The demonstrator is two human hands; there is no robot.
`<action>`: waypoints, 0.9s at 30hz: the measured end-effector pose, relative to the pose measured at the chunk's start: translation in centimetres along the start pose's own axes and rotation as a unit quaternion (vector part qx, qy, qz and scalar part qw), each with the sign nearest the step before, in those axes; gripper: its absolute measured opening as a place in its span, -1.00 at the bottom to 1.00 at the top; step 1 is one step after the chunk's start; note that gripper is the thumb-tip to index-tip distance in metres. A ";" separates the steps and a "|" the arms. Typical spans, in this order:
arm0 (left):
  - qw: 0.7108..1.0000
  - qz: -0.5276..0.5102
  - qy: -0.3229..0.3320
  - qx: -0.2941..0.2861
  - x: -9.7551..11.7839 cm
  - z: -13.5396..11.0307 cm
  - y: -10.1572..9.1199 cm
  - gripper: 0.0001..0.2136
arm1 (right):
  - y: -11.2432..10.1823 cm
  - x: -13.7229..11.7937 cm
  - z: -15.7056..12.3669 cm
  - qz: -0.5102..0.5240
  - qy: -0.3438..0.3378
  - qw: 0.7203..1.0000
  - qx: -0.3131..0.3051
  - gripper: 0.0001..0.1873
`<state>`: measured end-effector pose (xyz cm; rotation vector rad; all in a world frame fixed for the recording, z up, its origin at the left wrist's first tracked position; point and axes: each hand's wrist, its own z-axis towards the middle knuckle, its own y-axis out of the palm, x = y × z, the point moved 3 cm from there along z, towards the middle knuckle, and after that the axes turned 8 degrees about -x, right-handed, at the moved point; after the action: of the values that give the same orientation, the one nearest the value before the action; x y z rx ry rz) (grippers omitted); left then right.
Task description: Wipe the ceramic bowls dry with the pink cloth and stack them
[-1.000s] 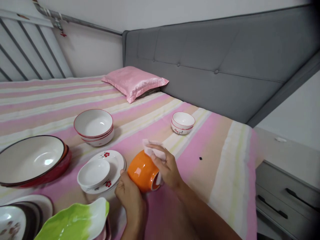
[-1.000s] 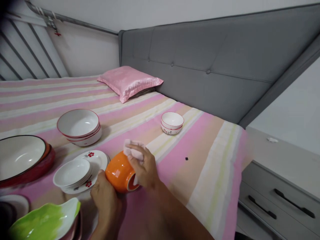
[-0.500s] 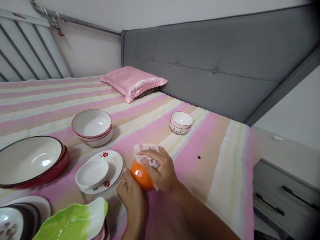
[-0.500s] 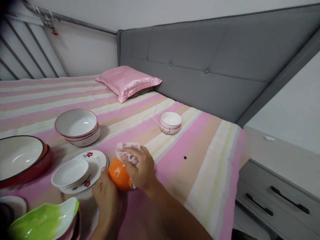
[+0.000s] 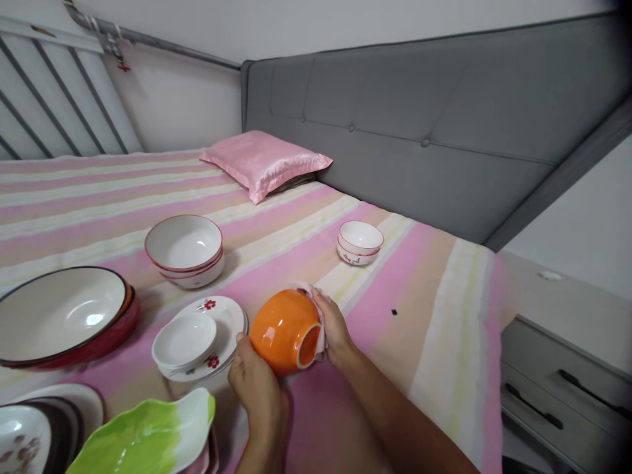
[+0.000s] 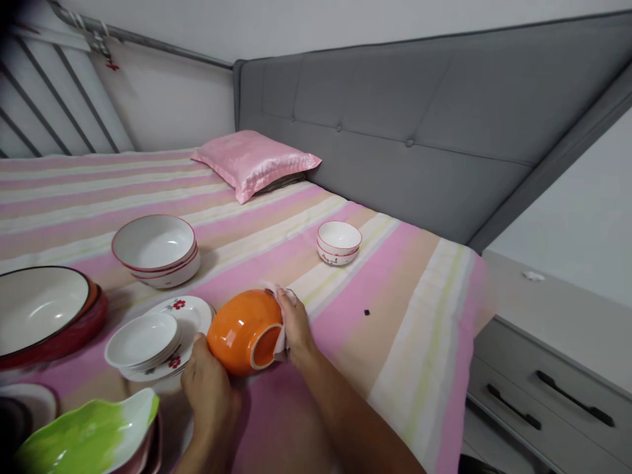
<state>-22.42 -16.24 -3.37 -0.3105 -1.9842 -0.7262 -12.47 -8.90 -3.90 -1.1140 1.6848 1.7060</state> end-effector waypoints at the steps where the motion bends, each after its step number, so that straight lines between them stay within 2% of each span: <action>1: 1.000 -0.007 -0.007 -0.009 -0.2 -0.1 0.1 -0.69 | 0.1 -0.3 -0.1 -0.003 -0.019 1.000 -0.002 -0.64; 4: 0.998 -0.025 -0.027 -0.057 -1.0 -0.5 0.5 -0.66 | -0.2 -1.8 -0.7 -0.053 -0.090 0.994 0.003 -0.65; 6: 0.991 -0.018 -0.034 -0.125 -1.7 -0.9 0.8 -0.62 | -0.8 -3.6 -1.2 -0.119 -0.133 0.984 0.017 -0.64; 9: 0.971 0.092 -0.028 -0.220 -2.5 -1.4 1.0 -0.56 | -1.7 -6.4 -1.9 -0.258 -0.172 0.950 0.032 -0.65; 12: 0.945 0.201 0.002 -0.260 -2.6 -1.6 1.0 -0.55 | -1.9 -8.1 -2.2 -0.373 -0.177 0.911 0.011 -0.68; 14: 0.949 0.191 0.033 -0.250 -2.3 -1.5 1.0 -0.59 | -1.4 -8.2 -2.4 -0.438 -0.187 0.879 -0.005 -0.70; 18: 0.981 0.042 0.071 -0.175 -1.6 -0.8 0.6 -0.66 | 1.3 -7.1 -3.9 -0.555 -0.260 0.788 -0.056 -0.69; 20: 0.983 0.003 0.065 -0.173 -1.3 -0.6 0.4 -0.70 | 2.9 -6.3 -5.1 -0.596 -0.295 0.743 -0.082 -0.67; 23: 0.984 0.001 0.056 -0.171 -0.7 -0.4 0.1 -0.77 | 4.7 -5.6 -6.7 -0.633 -0.341 0.685 -0.116 -0.64; 25: 0.987 -0.005 0.047 -0.156 -0.4 -0.5 0.1 -0.79 | 5.1 -5.6 -7.2 -0.630 -0.359 0.676 -0.135 -0.62; 27: 0.989 -0.016 0.036 -0.140 -0.1 -0.7 0.3 -0.79 | 4.8 -5.8 -7.1 -0.600 -0.355 0.704 -0.136 -0.64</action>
<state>-21.76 -16.43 -3.12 -0.4142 -1.8232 -1.0247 -11.74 -15.20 4.21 -1.0409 0.0389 1.1567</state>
